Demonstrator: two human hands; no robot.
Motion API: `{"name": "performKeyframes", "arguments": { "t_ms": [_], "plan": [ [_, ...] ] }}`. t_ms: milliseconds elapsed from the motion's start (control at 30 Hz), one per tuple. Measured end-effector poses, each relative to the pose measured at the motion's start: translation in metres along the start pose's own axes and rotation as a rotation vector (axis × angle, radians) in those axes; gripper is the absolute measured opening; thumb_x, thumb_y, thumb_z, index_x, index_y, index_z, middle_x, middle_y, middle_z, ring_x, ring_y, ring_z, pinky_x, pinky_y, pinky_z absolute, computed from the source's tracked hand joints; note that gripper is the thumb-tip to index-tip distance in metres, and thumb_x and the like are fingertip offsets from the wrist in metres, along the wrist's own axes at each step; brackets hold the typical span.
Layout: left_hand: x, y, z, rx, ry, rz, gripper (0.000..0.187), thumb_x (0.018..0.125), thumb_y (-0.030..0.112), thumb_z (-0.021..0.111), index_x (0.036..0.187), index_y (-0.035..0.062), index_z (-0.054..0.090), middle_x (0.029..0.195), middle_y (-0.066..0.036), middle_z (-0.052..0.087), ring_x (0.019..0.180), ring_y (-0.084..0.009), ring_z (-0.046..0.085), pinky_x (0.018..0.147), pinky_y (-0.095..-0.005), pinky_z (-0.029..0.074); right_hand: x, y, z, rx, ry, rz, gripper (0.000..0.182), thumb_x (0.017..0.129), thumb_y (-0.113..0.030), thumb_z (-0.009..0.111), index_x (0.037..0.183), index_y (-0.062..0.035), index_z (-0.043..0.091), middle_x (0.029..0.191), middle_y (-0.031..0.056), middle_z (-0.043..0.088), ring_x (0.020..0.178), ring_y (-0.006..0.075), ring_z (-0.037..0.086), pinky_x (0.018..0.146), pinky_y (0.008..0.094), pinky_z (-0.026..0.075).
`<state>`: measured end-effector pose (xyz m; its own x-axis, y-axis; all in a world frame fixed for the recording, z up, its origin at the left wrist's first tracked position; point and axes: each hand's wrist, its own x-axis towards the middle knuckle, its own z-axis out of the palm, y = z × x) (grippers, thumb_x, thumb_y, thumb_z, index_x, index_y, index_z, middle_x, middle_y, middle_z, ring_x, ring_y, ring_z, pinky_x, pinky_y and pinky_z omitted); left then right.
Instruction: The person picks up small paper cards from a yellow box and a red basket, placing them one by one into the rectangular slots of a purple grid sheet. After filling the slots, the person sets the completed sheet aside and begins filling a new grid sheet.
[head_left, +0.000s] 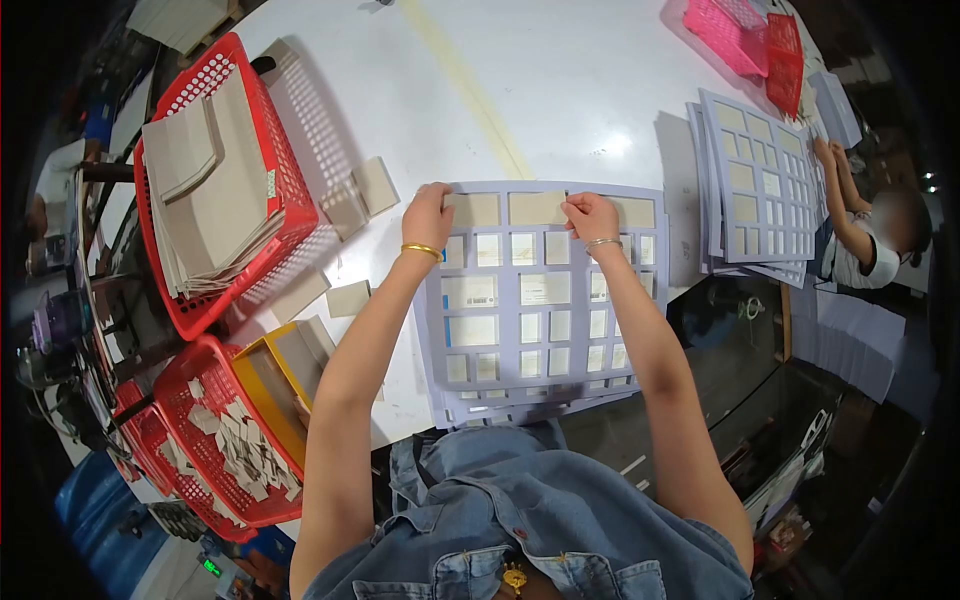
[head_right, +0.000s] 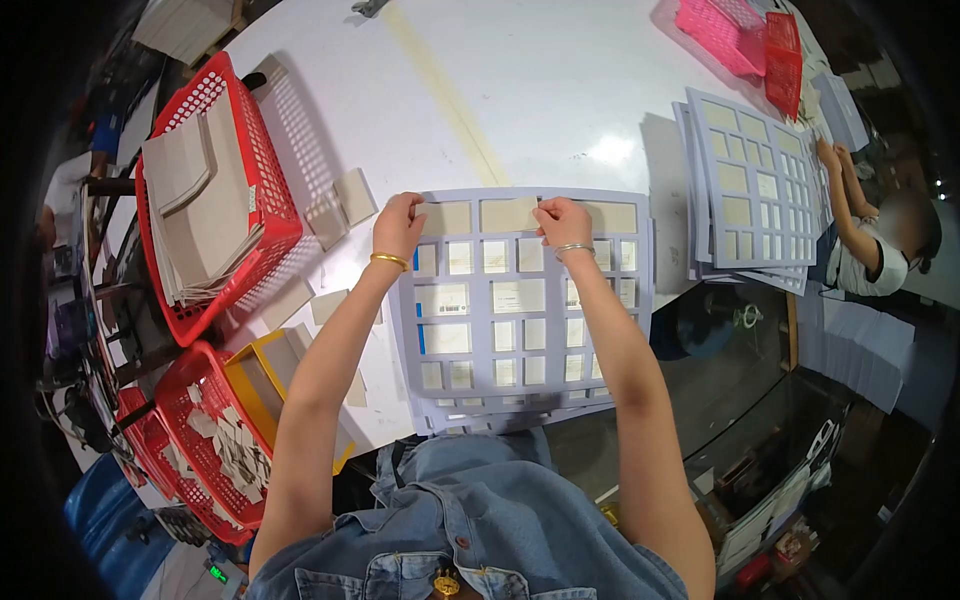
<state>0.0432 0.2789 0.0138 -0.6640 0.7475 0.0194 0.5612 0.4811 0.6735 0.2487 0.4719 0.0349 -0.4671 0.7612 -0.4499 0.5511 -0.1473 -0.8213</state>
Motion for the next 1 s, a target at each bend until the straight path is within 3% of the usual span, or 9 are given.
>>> {"name": "performKeyframes", "arguments": {
  "t_ms": [67,167,267,400,567,667,867,967,1000],
  "plan": [
    [-0.003,0.007,-0.001,-0.006,0.018,-0.069,0.028,0.079,0.005,0.066,0.106,0.0057,0.059,0.088,-0.009,0.058,0.072,-0.0243,0.061,0.065,-0.0358,0.050,-0.008,-0.008,0.004,-0.049,0.061,-0.059,0.010,0.081,-0.004,0.067,0.091,-0.0014,0.066,0.080,0.0066,0.065,0.061,0.0134,0.063,0.050,0.0263,0.050],
    [-0.009,0.020,-0.005,0.036,-0.006,-0.075,0.025,0.080,0.003,0.062,0.105,0.0070,0.061,0.096,-0.007,0.059,0.080,-0.0252,0.063,0.070,-0.0364,0.052,-0.004,0.006,0.006,-0.415,0.212,-0.497,0.009,0.081,-0.006,0.066,0.089,-0.0056,0.067,0.081,0.0069,0.063,0.072,0.0198,0.063,0.060,0.0322,0.053],
    [-0.020,0.015,-0.001,0.164,-0.066,0.044,0.024,0.083,0.000,0.054,0.104,0.0082,0.063,0.103,-0.005,0.061,0.088,-0.0261,0.063,0.073,-0.0370,0.052,-0.018,-0.001,0.010,-0.694,0.083,-0.482,0.009,0.080,-0.009,0.065,0.088,-0.0079,0.068,0.083,0.0065,0.063,0.083,0.0258,0.060,0.071,0.0368,0.052],
    [-0.036,0.020,-0.011,0.142,-0.101,0.086,0.026,0.085,-0.002,0.047,0.100,0.0084,0.065,0.111,-0.004,0.062,0.095,-0.0264,0.062,0.076,-0.0372,0.052,-0.019,0.005,0.011,-0.878,0.122,-0.695,0.010,0.080,-0.010,0.063,0.087,-0.0103,0.070,0.090,0.0036,0.066,0.088,0.0269,0.059,0.075,0.0388,0.050],
    [-0.078,0.031,-0.035,-0.123,0.125,0.147,0.028,0.076,-0.009,0.050,0.094,0.0069,0.064,0.110,-0.010,0.061,0.096,-0.0315,0.060,0.076,-0.0399,0.051,-0.037,0.001,0.007,-0.997,0.094,-0.770,0.018,0.075,-0.006,0.061,0.088,-0.0135,0.071,0.096,0.0007,0.068,0.093,0.0240,0.058,0.080,0.0421,0.047],
    [-0.130,0.021,-0.052,-0.220,0.247,0.197,0.026,0.074,-0.009,0.052,0.094,0.0040,0.063,0.104,-0.015,0.061,0.093,-0.0347,0.059,0.077,-0.0404,0.050,-0.039,0.005,0.012,-1.074,0.121,-0.676,0.019,0.074,-0.007,0.062,0.088,-0.0144,0.072,0.099,-0.0011,0.067,0.095,0.0221,0.058,0.080,0.0435,0.046],
    [-0.247,-0.034,-0.062,-0.207,0.319,-0.120,0.024,0.078,-0.011,0.052,0.094,0.0039,0.063,0.098,-0.014,0.060,0.090,-0.0303,0.061,0.071,-0.0360,0.051,-0.031,-0.006,0.017,-1.281,0.012,-0.597,0.022,0.075,-0.011,0.062,0.094,-0.0164,0.071,0.103,-0.0022,0.066,0.096,0.0210,0.058,0.079,0.0432,0.044],
    [-0.287,-0.065,-0.082,-0.075,0.262,-0.402,0.022,0.079,-0.008,0.056,0.097,0.0044,0.060,0.098,-0.013,0.058,0.087,-0.0302,0.062,0.070,-0.0384,0.052,-0.042,-0.030,0.032,-1.401,0.102,-0.714,0.025,0.074,-0.011,0.064,0.097,-0.0180,0.071,0.102,-0.0014,0.066,0.096,0.0203,0.058,0.077,0.0428,0.042],
    [-0.297,-0.073,-0.090,-0.014,0.212,-0.445,0.023,0.079,-0.006,0.057,0.099,0.0048,0.058,0.100,-0.014,0.057,0.087,-0.0312,0.062,0.070,-0.0395,0.052,-0.048,-0.033,0.045,-1.206,0.209,-0.873,0.026,0.072,-0.013,0.068,0.097,-0.0189,0.070,0.099,-0.0005,0.067,0.094,0.0207,0.059,0.077,0.0424,0.041]
  ]
}}
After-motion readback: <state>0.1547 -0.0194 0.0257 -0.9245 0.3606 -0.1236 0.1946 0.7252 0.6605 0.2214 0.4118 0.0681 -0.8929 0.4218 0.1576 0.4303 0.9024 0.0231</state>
